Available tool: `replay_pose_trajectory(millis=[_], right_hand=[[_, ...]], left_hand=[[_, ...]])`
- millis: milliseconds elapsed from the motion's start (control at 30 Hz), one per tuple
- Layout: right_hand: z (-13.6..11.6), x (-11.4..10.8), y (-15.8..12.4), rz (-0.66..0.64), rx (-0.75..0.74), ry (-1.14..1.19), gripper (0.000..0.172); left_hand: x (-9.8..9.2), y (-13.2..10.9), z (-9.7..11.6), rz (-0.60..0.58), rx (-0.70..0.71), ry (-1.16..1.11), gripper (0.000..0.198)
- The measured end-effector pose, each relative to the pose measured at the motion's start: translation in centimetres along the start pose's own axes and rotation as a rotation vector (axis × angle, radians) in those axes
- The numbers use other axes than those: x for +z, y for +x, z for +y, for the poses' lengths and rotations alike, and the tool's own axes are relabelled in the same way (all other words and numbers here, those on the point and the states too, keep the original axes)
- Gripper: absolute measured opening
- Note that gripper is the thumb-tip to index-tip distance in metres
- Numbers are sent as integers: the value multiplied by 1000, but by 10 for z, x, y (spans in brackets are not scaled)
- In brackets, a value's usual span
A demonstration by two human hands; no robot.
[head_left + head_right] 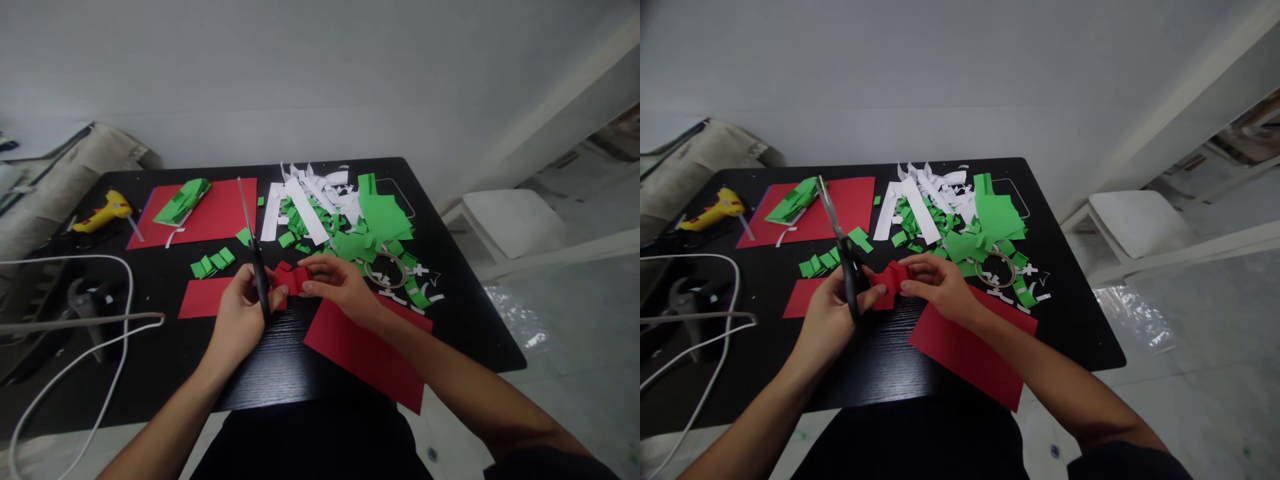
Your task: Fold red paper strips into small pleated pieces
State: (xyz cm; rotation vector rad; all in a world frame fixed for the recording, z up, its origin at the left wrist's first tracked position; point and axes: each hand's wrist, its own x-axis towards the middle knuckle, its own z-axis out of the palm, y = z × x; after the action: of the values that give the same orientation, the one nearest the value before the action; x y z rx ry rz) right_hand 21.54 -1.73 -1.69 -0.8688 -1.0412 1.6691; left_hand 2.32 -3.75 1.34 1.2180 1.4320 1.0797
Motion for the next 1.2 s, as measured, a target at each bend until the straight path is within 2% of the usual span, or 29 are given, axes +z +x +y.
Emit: replay_pose_trajectory(millis=[233,400,600,700,767,900,1200], right_hand=[[1,-2,1,-71,92,126,32],[1,-4,4,-39,99,154,33],[-8,-12,11,76,74,275,41],[-10,-15,13,107,53,320,39],[-11,-15,13,125,33,328,37],[-11,-13,12,134,-10,308,35],[-8,-8,11,127,-48,242,36]], left_hand=[[-6,7,0,29,-1,17,34],[-12,5,2,10,10,93,36],[-45,-17,-3,-166,11,338,46],[-59,-33,-8,-311,6,449,44],[-62,-41,-12,-338,-5,514,42],[-59,-48,-17,-360,17,619,41],[-43,-40,-19,-309,148,671,33]])
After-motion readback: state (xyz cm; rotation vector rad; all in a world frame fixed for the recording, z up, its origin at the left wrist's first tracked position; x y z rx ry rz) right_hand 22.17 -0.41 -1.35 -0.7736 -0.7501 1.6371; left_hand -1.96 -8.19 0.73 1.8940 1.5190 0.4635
